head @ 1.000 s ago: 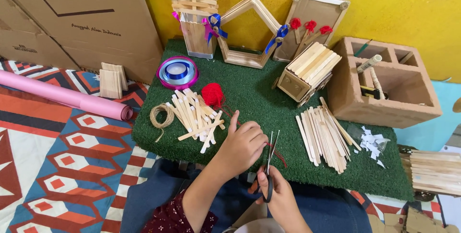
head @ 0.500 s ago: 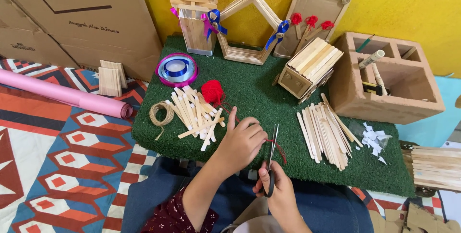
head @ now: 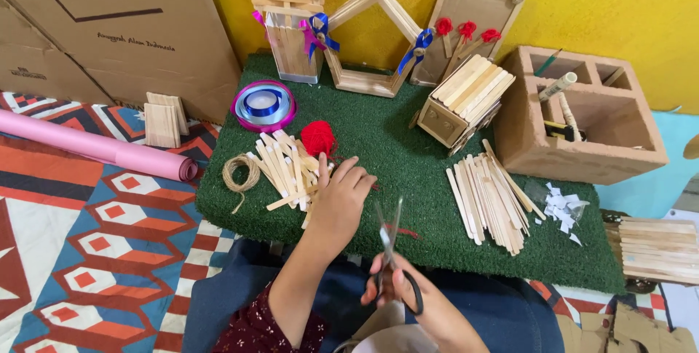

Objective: Decorating a miniature wooden cart structure by cutting and attaching red yarn using tape and scissors.

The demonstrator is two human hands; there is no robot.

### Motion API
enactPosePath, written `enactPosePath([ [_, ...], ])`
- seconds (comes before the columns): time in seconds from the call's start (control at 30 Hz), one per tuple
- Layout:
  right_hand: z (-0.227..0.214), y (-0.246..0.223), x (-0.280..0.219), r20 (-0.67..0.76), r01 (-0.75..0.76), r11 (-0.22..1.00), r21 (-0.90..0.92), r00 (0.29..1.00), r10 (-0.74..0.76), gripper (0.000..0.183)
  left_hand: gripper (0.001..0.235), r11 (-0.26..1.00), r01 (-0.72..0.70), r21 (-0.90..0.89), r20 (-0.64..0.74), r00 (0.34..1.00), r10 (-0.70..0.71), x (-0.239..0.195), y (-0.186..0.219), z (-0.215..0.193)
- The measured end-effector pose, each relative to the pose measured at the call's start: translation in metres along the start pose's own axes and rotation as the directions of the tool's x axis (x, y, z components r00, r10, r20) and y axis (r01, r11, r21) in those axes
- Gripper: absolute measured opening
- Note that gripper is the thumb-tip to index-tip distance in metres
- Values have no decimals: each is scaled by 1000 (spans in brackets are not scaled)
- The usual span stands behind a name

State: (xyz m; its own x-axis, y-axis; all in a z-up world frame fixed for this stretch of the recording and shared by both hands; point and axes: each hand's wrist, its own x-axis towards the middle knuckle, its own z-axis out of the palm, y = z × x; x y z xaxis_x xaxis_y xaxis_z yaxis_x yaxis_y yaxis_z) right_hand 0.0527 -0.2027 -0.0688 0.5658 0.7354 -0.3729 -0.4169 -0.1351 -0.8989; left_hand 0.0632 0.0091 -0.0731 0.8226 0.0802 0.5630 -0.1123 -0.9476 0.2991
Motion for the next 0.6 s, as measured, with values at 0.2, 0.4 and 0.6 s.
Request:
enactPosePath([
  [0.2,1,-19,-6,136,-40,997,61,990,31,71,39,967,-55,-248,-12,998,53,9,7,-24],
  [0.4,-21,-12,-2,191,44,996,84,980,-59,76,52,860,-8,-510,-2,1000,8,12,12,-53],
  [0.6,-35,-16,-7,215,83,986,143,970,-113,83,47,784,300,-544,386,918,-84,1,22,-52],
])
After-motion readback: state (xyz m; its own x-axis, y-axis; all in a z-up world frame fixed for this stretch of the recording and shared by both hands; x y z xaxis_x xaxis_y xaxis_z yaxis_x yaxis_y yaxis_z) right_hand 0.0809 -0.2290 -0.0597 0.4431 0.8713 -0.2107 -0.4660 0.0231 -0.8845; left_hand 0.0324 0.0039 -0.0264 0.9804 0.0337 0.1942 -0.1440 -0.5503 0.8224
